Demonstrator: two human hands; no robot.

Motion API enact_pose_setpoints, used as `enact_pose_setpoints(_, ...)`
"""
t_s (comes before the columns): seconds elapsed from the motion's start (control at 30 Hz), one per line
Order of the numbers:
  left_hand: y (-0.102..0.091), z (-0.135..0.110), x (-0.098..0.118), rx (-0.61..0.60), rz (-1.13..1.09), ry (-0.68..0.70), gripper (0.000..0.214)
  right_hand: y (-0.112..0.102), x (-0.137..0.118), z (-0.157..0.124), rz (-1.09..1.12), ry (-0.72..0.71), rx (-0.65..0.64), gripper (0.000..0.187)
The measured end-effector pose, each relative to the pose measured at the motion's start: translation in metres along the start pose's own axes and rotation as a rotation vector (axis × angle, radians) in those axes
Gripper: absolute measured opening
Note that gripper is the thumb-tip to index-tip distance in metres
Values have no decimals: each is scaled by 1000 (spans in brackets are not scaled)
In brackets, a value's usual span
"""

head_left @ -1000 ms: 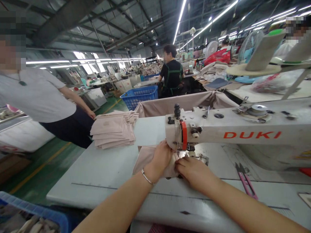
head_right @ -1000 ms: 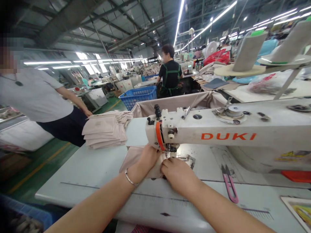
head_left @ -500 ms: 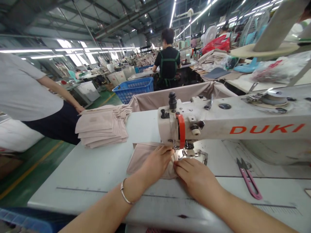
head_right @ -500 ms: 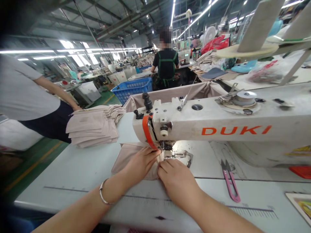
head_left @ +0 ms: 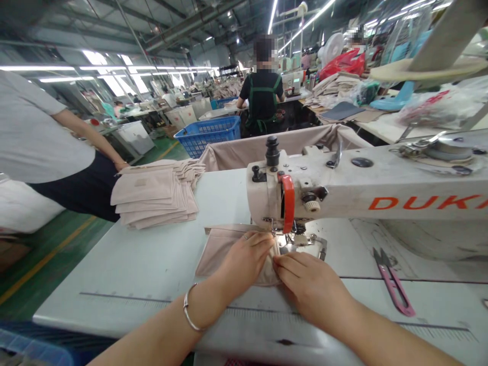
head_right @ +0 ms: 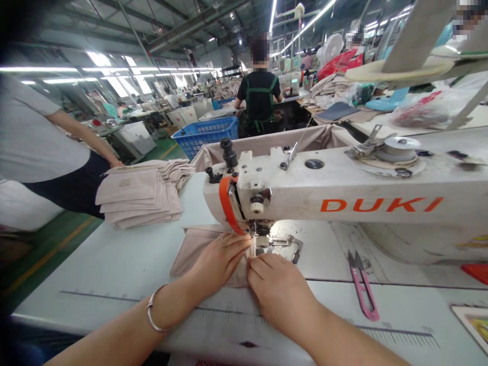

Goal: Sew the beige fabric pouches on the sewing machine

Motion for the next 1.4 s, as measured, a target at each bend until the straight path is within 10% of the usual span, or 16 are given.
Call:
enact_pose_setpoints(0.5,-1,1,-4,-29,-41,6,27,1,-4,2,21,36,-34,25)
enact_pose_setpoints(0.77,-11,-29,18,-181,-56,52,63,-55,26,-10,104,90,-187,65)
enact_pose_setpoints(1.07,-9,-26,13,-77,-144,7,42,-29,67,8,-237,294,37,12)
enact_pose_setpoints(1.27,-21,-26,-6,72,-175,-131,36,-28,16,2,-6,9,-3,27)
enact_pose_setpoints(1.4,-13,-29,-14,-61,63,-18,61,-24,-2,-1,49,-142,-8,20)
Point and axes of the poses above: each hand's wrist, its own z-axis towards the middle knuckle, its own y-axis out of the palm, x = y × z, the point moved 6 cm from there along z, towards the middle knuckle, and after that the axes turned 11 degrees about x, right-handed, at the moved point
